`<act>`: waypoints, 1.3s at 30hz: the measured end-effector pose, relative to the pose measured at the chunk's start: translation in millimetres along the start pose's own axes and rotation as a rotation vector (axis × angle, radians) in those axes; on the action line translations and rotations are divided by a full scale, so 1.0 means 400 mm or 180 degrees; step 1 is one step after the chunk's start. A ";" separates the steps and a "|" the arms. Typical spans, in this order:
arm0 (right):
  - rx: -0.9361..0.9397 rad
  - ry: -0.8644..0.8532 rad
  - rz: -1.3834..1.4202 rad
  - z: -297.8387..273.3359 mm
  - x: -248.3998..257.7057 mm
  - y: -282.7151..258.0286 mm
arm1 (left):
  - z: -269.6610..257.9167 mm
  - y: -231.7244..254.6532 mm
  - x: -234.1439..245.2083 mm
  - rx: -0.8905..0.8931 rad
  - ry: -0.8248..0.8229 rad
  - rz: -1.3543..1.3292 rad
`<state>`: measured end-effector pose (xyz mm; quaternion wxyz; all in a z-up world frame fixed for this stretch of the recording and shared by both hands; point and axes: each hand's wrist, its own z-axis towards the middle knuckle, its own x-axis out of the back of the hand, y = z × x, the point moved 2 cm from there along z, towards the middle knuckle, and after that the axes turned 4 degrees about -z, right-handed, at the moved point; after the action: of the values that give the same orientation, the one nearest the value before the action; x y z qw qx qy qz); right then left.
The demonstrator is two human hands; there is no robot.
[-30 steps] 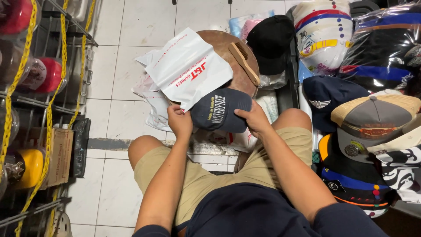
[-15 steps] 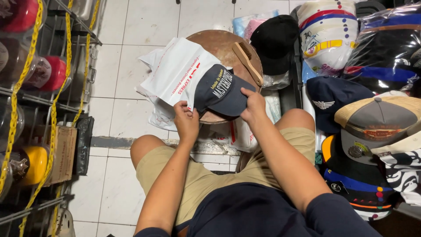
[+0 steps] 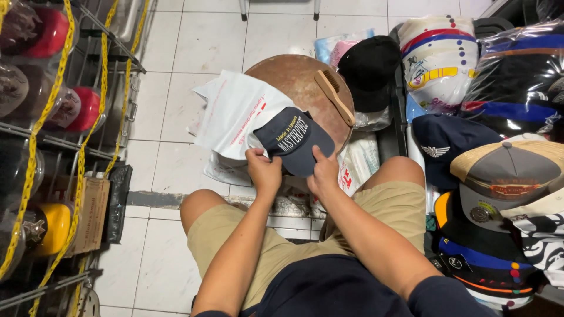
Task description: The person places baseball caps into shipping bags, seals the adhesive strips on the bags, and presses down on the bags to ensure they are flat and secure.
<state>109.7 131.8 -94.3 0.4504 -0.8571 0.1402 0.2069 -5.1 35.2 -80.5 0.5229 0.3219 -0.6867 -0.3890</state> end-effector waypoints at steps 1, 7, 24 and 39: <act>0.0041 -0.0023 -0.0063 0.001 0.004 -0.002 | -0.010 -0.002 0.002 -0.0012 -0.0098 -0.0021; -0.0831 0.0093 0.0861 -0.040 -0.026 -0.021 | -0.001 0.028 0.018 -0.0032 -0.0376 0.0180; -0.0142 -0.0966 0.0247 0.025 0.026 0.016 | -0.033 0.165 0.080 -0.1525 -0.1507 0.1539; 0.1258 -0.1506 -0.2258 -0.145 -0.047 -0.089 | 0.251 0.405 -0.104 -0.2372 -0.1473 0.2848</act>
<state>121.8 104.6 -30.4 0.6675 -0.6792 -0.2312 0.1992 -97.8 169.7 26.2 0.5501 -0.2933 -0.6687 -0.4054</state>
